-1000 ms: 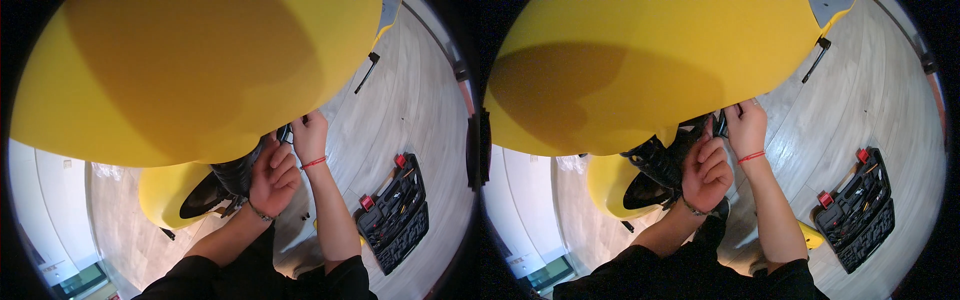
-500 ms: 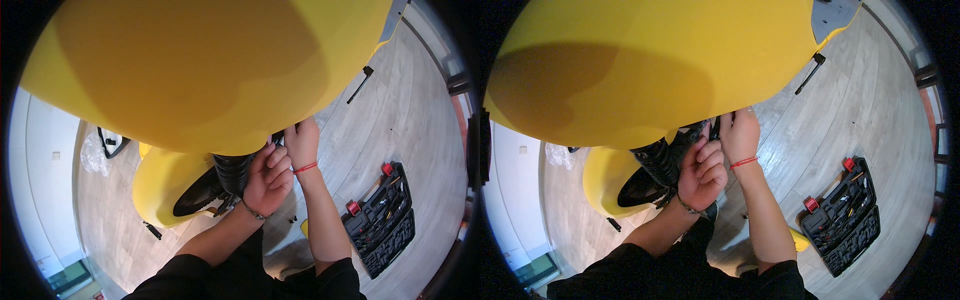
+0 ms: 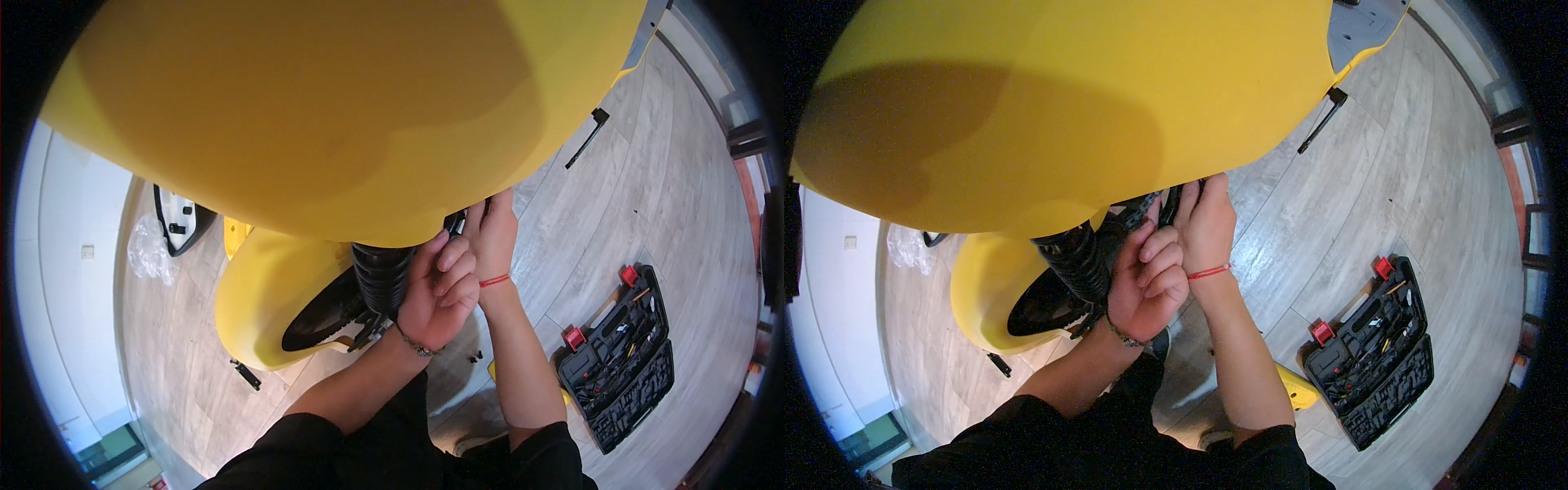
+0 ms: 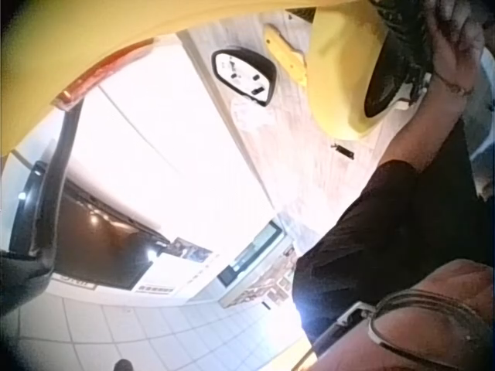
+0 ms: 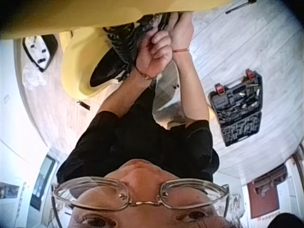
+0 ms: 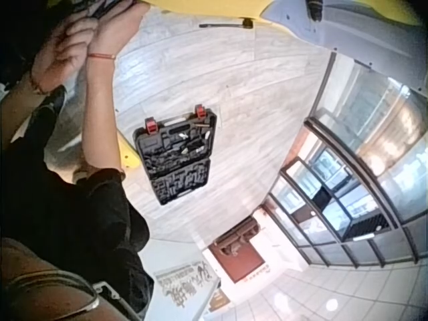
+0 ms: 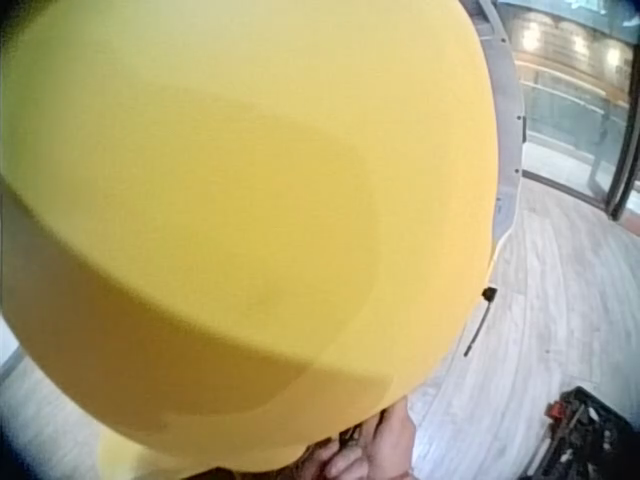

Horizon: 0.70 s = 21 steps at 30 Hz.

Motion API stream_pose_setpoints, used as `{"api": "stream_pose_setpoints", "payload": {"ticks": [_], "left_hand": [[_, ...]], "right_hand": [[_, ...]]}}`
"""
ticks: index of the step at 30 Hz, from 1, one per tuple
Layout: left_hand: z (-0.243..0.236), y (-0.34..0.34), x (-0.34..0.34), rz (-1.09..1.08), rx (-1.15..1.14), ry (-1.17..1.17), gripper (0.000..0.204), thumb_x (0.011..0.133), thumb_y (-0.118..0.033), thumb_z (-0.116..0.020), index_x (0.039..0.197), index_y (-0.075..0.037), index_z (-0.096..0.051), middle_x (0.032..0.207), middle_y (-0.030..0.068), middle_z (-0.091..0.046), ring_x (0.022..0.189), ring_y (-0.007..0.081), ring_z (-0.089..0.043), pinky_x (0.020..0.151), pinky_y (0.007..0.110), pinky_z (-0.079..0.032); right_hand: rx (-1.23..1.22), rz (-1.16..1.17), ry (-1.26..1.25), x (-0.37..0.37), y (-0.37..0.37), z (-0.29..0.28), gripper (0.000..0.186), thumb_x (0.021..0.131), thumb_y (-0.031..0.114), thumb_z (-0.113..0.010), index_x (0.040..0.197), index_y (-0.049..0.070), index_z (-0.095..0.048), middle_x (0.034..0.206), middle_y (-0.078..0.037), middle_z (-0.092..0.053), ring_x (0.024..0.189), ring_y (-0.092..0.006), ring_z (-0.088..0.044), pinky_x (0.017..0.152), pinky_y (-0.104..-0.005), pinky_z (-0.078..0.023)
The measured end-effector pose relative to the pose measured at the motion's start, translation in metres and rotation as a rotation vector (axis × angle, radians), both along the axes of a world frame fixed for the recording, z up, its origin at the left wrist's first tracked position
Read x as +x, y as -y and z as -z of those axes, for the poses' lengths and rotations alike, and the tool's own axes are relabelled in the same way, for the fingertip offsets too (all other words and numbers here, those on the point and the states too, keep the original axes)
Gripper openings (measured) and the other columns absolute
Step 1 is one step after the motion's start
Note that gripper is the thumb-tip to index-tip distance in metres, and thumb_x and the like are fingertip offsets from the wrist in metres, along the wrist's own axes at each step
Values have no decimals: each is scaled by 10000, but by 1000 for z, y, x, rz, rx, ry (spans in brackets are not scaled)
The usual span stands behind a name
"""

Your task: Replacing or repairing a yellow scooter's plastic body panel near the rear wheel/chain.

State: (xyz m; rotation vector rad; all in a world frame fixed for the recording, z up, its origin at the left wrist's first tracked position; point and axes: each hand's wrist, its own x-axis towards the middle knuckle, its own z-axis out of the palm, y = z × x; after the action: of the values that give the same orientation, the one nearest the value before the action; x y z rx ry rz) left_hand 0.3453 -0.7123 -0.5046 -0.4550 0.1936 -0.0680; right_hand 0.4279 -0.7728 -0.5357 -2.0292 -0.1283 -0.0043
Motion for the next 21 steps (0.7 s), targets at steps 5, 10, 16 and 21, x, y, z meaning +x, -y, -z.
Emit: {"api": "stream_pose_setpoints", "payload": {"ticks": [5,10,16,21], "left_hand": [[3,-2,1,9,8,25,266,988,-181,-399,769,-39,-446,695,38,-467,473,91,-348,409,223,-300],[1,-2,1,8,19,11,268,988,-187,-400,769,-41,-446,694,36,-465,472,90,-348,404,224,-297],[3,-1,1,-1,29,15,262,987,-185,-400,775,-37,-449,693,40,-468,471,88,-349,396,222,-296],[4,-1,1,-11,49,15,227,986,-173,-397,814,-43,-467,697,46,-469,473,88,-351,388,220,-296]], "right_hand": [[8,76,135,1,-5,-1,170,913,160,-525,975,5,-493,766,-274,-598,708,-443,-596,592,-473,-465],[-2,102,130,0,-5,-1,161,899,163,-556,942,10,-524,752,-268,-598,693,-439,-596,579,-465,-469],[-45,120,182,1,-5,1,154,890,178,-576,917,29,-550,726,-251,-597,654,-424,-596,552,-468,-464],[-99,138,189,2,-4,1,144,886,188,-577,911,47,-564,686,-236,-594,603,-415,-588,529,-478,-456]]}}
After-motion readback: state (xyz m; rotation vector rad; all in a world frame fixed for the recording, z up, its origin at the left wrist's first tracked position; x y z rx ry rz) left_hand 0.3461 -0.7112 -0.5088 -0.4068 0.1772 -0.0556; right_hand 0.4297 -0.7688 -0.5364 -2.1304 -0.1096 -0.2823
